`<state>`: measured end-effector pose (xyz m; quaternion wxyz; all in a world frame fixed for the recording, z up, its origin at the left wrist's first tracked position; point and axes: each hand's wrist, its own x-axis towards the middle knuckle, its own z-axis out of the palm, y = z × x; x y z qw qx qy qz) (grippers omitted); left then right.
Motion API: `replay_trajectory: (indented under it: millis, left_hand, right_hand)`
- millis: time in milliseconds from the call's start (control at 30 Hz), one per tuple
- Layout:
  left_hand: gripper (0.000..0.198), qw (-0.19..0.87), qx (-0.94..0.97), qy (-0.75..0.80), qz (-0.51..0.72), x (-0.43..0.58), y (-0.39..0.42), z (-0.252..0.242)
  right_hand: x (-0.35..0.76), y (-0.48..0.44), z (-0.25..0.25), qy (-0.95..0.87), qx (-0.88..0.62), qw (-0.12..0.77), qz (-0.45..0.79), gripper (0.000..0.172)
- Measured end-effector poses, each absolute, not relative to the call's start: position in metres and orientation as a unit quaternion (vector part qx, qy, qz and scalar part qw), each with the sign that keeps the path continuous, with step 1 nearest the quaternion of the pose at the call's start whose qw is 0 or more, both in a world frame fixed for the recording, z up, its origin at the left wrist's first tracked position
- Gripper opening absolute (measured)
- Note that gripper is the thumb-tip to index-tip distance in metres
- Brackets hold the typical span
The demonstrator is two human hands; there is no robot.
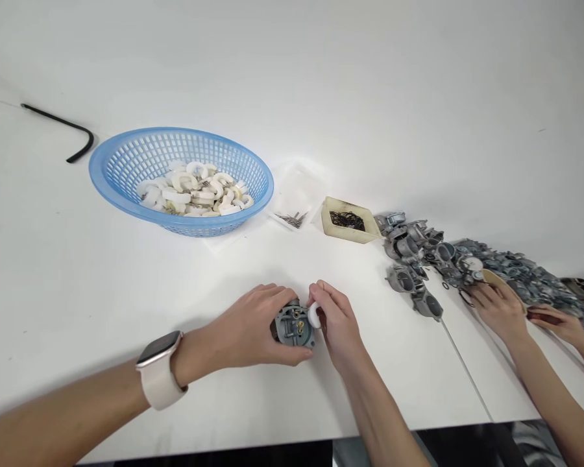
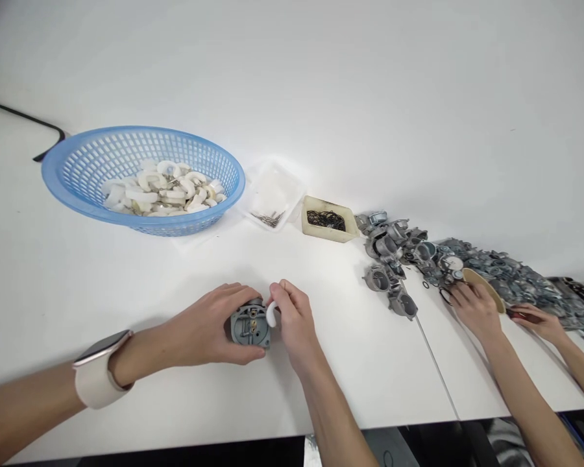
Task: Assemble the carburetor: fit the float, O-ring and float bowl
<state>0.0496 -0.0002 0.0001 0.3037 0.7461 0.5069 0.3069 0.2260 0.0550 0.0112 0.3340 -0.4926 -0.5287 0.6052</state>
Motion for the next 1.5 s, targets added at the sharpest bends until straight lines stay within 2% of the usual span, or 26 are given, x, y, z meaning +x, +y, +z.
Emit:
replay_trajectory:
  millis: [333,1167,1300,1500]
  left_hand:
    - [0.046,0.289,0.749,0.501,0.324,0.053,0.001,-0.006]
    - [0.045,0.284,0.742,0.510,0.329,0.056,0.003,-0.009]
    - [0.047,0.287,0.744,0.508,0.325,0.056,0.003,-0.008]
    - [0.045,0.295,0.741,0.512,0.320,0.058,0.003,-0.007]
  right_hand:
    - [0.227,0.061,0.015,-0.510,-0.516,0.363,0.585,0.031]
    - [0.231,0.064,0.020,-0.526,-0.527,0.368,0.557,0.030]
    - [0.236,0.071,0.021,-0.510,-0.548,0.397,0.531,0.028]
    - [0.241,0.070,0.019,-0.527,-0.537,0.373,0.543,0.030]
